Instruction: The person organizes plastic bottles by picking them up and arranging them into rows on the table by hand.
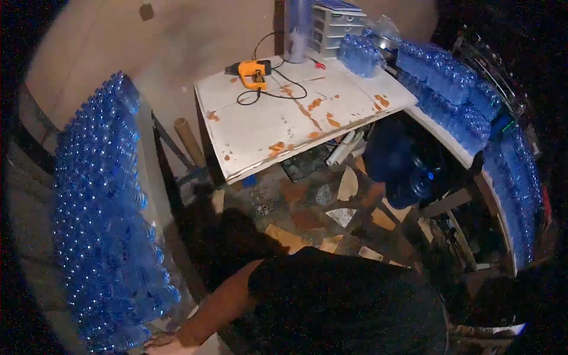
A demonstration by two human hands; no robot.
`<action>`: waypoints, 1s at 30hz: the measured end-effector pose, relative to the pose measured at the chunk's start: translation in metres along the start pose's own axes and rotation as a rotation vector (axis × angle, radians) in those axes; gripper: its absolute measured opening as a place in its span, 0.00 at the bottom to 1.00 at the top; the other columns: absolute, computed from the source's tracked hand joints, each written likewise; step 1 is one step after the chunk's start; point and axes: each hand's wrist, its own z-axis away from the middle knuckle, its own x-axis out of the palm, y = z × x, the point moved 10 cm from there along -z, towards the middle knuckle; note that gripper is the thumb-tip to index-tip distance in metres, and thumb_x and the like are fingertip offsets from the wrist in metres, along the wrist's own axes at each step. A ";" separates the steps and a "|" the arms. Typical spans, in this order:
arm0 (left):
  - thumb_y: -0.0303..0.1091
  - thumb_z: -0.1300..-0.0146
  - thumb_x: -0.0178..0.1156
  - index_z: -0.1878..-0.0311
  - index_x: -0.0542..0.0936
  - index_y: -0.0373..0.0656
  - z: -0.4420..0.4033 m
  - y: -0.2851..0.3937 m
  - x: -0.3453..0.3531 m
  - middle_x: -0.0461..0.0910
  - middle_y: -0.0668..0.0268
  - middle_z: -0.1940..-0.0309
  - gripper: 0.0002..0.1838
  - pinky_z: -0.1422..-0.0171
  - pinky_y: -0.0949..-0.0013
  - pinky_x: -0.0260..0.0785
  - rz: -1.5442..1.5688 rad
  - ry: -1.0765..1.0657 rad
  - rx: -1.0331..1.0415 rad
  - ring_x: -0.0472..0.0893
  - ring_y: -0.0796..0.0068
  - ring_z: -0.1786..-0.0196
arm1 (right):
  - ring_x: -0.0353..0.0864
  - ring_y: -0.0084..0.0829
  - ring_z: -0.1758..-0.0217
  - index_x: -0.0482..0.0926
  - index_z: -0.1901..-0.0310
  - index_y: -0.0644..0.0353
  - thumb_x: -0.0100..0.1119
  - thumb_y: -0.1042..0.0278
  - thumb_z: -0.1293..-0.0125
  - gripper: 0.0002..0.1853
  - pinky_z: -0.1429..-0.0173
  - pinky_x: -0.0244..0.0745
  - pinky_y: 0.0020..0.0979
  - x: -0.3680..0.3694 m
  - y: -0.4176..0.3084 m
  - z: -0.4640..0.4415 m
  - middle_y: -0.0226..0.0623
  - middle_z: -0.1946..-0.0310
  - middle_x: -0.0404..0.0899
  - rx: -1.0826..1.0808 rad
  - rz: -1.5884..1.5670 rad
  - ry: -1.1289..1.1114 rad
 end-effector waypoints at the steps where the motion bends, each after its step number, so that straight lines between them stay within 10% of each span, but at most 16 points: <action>1: 0.41 0.43 0.66 0.38 0.75 0.42 0.000 0.000 -0.001 0.80 0.59 0.55 0.29 0.49 0.61 0.72 0.000 -0.011 -0.004 0.79 0.64 0.55 | 0.80 0.46 0.56 0.69 0.45 0.67 0.61 0.66 0.42 0.25 0.50 0.76 0.43 0.000 0.002 -0.006 0.49 0.58 0.76 0.000 -0.013 -0.011; 8: 0.36 0.41 0.65 0.39 0.75 0.41 0.004 -0.029 -0.057 0.79 0.61 0.58 0.26 0.51 0.65 0.72 0.064 0.036 -0.064 0.78 0.68 0.59 | 0.80 0.49 0.60 0.71 0.49 0.66 0.57 0.65 0.41 0.20 0.53 0.76 0.45 0.017 -0.048 -0.033 0.48 0.65 0.77 -0.083 -0.160 -0.033; 12: 0.33 0.40 0.64 0.40 0.75 0.41 0.082 -0.028 -0.112 0.79 0.62 0.60 0.24 0.53 0.67 0.72 0.133 0.277 -0.342 0.77 0.70 0.61 | 0.82 0.48 0.53 0.78 0.53 0.62 0.66 0.54 0.45 0.23 0.50 0.76 0.45 0.007 -0.081 -0.051 0.51 0.56 0.81 0.401 0.017 -0.503; 17: 0.34 0.37 0.64 0.40 0.77 0.43 0.149 0.008 -0.111 0.84 0.65 0.58 0.21 0.51 0.71 0.72 0.409 -0.003 -0.392 0.78 0.79 0.59 | 0.82 0.50 0.63 0.79 0.53 0.64 0.68 0.52 0.44 0.24 0.58 0.77 0.45 0.007 -0.101 -0.060 0.51 0.62 0.82 -0.311 0.224 0.011; 21: 0.32 0.38 0.66 0.41 0.78 0.41 0.206 0.035 -0.172 0.83 0.61 0.49 0.21 0.42 0.64 0.74 0.491 -0.142 -0.266 0.83 0.68 0.47 | 0.81 0.41 0.72 0.80 0.57 0.67 0.70 0.55 0.45 0.23 0.65 0.74 0.39 0.013 -0.104 -0.077 0.46 0.74 0.81 0.078 0.200 -0.352; 30: 0.31 0.47 0.72 0.59 0.87 0.37 0.268 0.009 -0.458 0.87 0.59 0.61 0.13 0.55 0.72 0.76 0.484 0.097 -0.012 0.87 0.67 0.60 | 0.75 0.20 0.63 0.80 0.59 0.63 0.68 0.63 0.40 0.14 0.58 0.71 0.25 0.018 -0.271 -0.201 0.34 0.65 0.81 -0.214 0.097 -0.166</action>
